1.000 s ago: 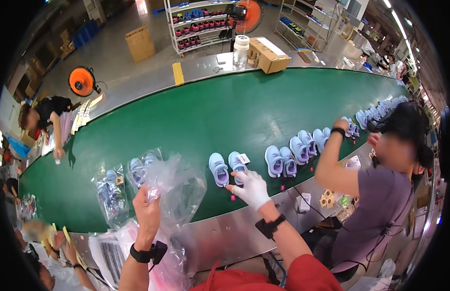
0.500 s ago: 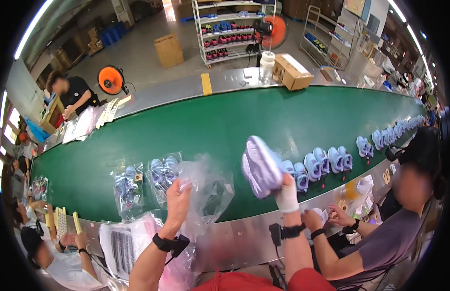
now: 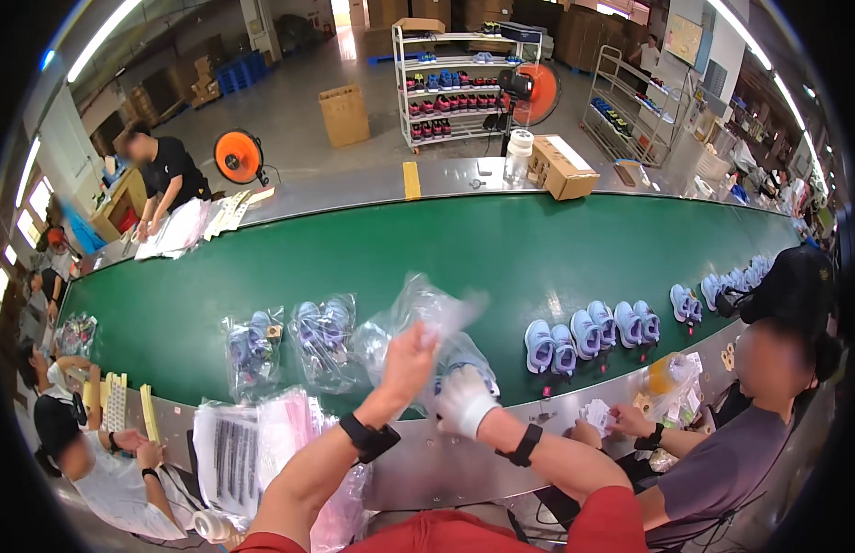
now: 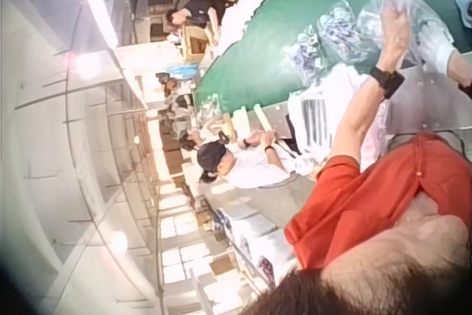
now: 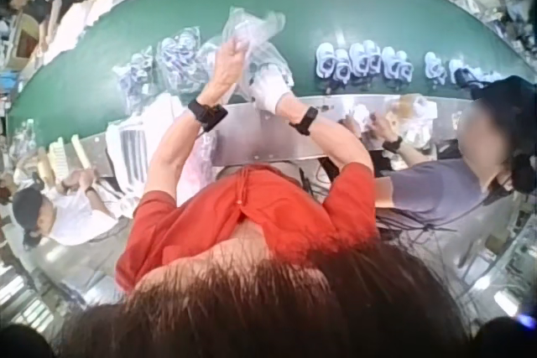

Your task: The person unpacks blue and green children's shoes from a cardboard box, then repeatedly picks up pairs of light blue shoes from a green conveyor belt, places them into clear plastic bags, and sets the packaged shoes down. The process continues with multiple pairs of shoes being handled one at a time.

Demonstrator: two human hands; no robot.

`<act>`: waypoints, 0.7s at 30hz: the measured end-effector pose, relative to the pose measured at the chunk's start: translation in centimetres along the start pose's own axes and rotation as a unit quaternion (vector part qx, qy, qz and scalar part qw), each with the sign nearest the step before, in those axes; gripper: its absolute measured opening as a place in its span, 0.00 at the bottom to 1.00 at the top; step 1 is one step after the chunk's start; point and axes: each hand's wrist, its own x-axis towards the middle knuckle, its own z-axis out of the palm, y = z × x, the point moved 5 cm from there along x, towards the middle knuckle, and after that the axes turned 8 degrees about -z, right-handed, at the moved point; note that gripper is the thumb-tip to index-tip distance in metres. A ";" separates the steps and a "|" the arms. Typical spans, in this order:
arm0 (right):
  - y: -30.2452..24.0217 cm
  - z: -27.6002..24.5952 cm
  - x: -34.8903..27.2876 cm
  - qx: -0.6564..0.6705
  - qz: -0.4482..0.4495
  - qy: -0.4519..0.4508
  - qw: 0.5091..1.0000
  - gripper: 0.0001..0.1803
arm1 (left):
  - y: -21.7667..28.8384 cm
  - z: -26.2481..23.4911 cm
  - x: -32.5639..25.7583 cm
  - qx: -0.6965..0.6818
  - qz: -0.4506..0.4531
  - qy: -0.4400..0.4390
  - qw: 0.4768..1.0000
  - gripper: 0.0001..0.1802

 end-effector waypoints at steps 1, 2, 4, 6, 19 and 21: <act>-0.6 0.2 0.0 -0.029 -0.010 -0.008 0.999 0.20 | 1.0 0.8 0.3 0.008 0.011 -0.037 0.999 0.06; -1.1 2.4 0.7 0.190 -0.064 0.081 0.976 0.17 | 2.0 2.0 0.2 0.016 0.022 -0.074 0.997 0.06; -0.9 8.8 2.0 0.579 -0.149 0.247 0.762 0.12 | 3.5 5.6 -2.2 0.089 0.060 -0.197 0.974 0.06; -1.2 7.7 3.6 0.614 -0.144 0.266 0.729 0.12 | 2.0 4.8 -6.4 0.206 0.107 -0.272 0.934 0.09; 0.1 2.3 16.2 0.247 0.081 0.318 0.912 0.13 | 0.8 -5.6 -3.6 0.114 0.004 -0.104 0.988 0.11; -1.4 3.4 18.2 0.147 0.043 0.366 0.918 0.13 | -1.8 -8.3 -1.9 0.053 -0.076 -0.065 0.994 0.08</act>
